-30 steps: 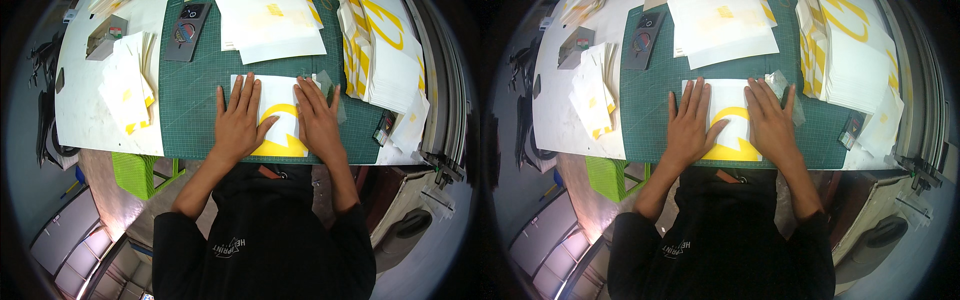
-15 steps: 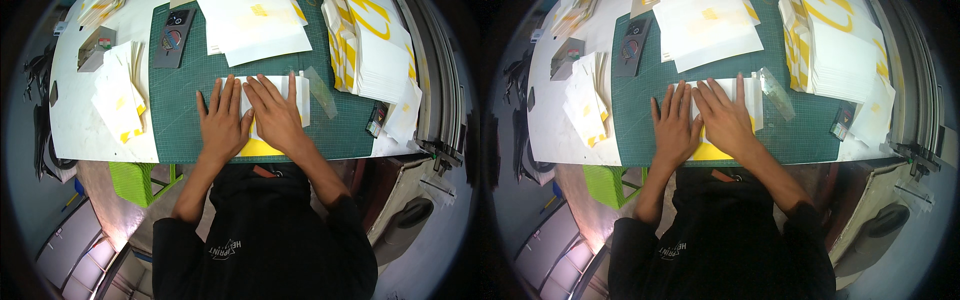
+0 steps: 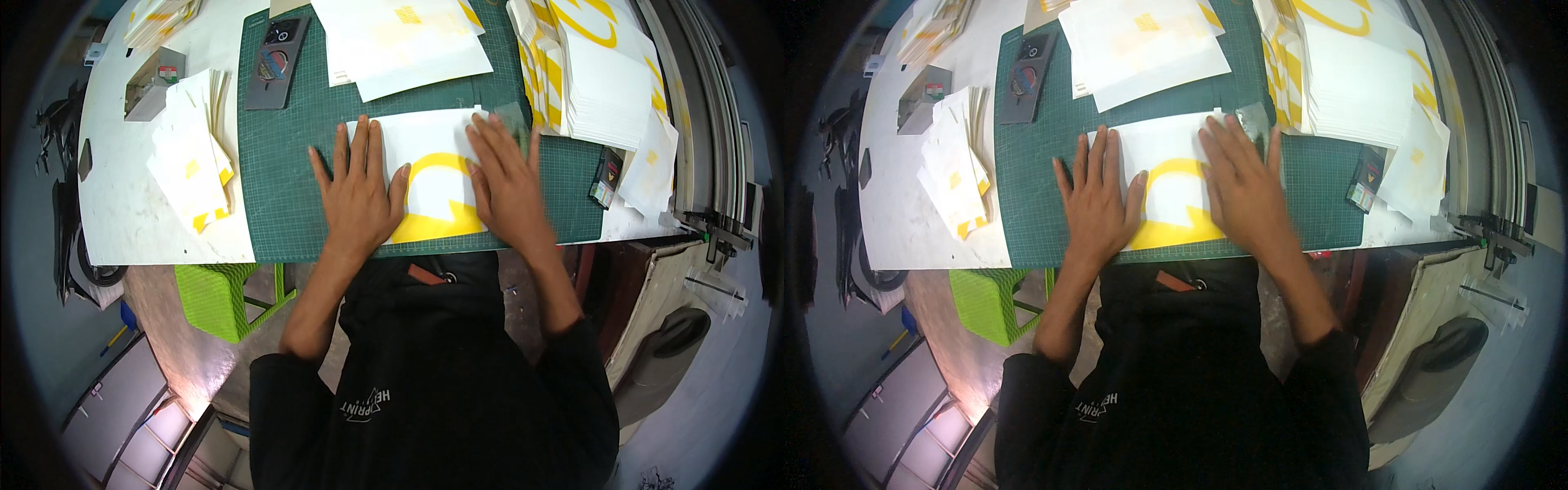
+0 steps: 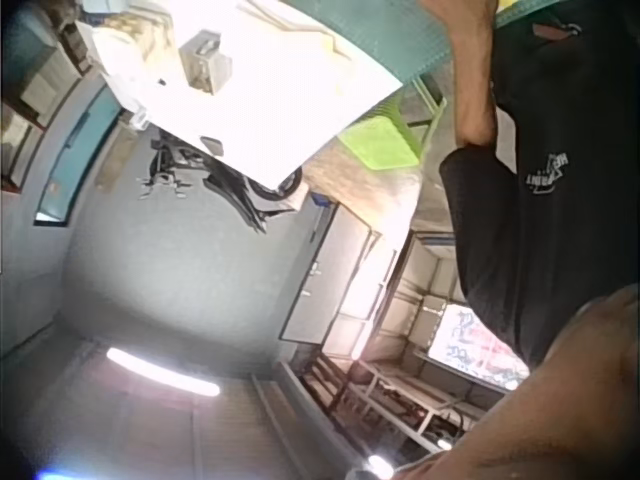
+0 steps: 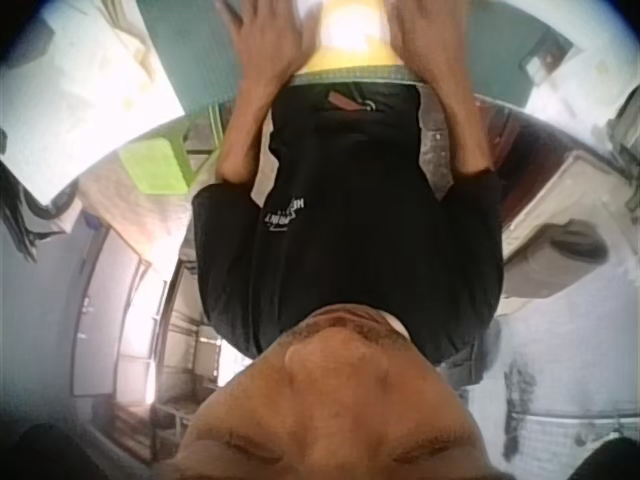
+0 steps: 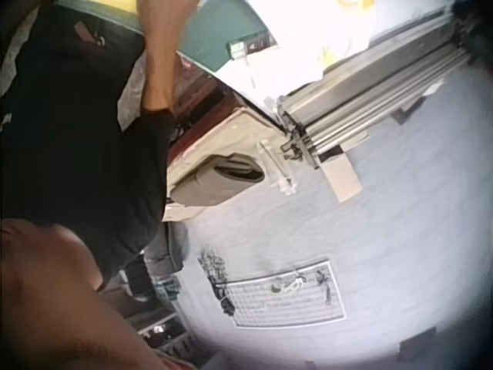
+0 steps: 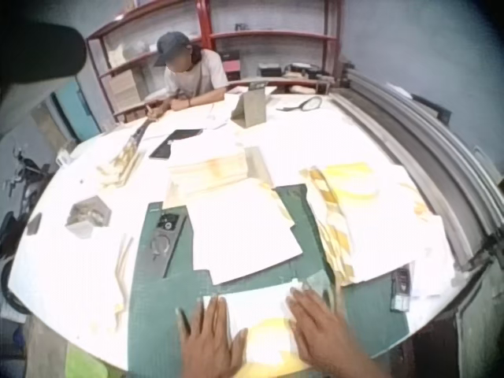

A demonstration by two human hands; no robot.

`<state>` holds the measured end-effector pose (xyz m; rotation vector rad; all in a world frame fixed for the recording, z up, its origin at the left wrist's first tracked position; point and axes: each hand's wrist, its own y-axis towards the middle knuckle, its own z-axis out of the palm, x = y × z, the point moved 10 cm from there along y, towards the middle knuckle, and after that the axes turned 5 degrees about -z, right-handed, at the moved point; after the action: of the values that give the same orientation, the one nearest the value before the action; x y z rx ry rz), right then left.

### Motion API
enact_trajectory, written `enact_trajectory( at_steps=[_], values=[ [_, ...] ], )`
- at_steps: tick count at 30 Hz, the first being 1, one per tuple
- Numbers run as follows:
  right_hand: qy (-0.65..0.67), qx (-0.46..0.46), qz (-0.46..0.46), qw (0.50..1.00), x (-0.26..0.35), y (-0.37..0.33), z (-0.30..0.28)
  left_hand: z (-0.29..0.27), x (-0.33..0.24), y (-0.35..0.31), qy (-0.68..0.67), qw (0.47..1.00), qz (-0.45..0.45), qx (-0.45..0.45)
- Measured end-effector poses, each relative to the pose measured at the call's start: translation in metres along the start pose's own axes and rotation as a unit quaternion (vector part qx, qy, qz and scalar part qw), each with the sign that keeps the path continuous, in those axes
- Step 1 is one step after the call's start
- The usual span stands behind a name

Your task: The person applies yellow curved stickers to white sheets of paper on a green cutting mat. They peel the backing, position the sticker, and smooth it down with their hands, repeating the process for multiple sheets.

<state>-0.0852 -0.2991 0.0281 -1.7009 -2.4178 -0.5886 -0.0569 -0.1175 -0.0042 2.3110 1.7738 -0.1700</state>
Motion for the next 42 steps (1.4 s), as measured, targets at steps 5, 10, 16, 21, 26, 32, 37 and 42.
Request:
enact_trajectory(
  at_steps=[5,10,16,21,26,32,37,42],
  values=[
    [0.019,0.074,-0.031,0.997,0.035,-0.046,0.021,0.002,-0.004,-0.002,0.012,1.0,0.005,-0.018],
    [0.028,0.113,-0.001,0.993,0.046,-0.099,0.025,0.0,-0.003,-0.002,0.023,0.999,0.018,-0.017],
    [-0.014,0.111,0.001,0.994,0.044,-0.114,0.031,0.0,0.012,-0.001,-0.004,0.998,0.051,0.042],
    [-0.004,0.099,0.027,0.995,0.072,-0.095,0.032,-0.007,0.019,-0.003,0.009,0.988,0.105,0.108],
    [0.02,0.112,-0.024,0.993,0.113,-0.087,0.058,-0.008,0.02,-0.002,0.016,0.979,0.114,0.168],
    [0.005,0.129,-0.044,0.991,0.107,-0.104,0.055,-0.01,0.019,-0.002,0.035,0.969,0.116,0.215],
    [0.021,0.119,-0.036,0.992,0.107,-0.102,0.052,-0.012,0.017,-0.001,0.03,0.967,0.113,0.227],
    [-0.015,0.11,-0.017,0.994,0.075,-0.085,0.04,-0.015,0.014,0.0,0.057,0.966,0.11,0.226]
  ],
)
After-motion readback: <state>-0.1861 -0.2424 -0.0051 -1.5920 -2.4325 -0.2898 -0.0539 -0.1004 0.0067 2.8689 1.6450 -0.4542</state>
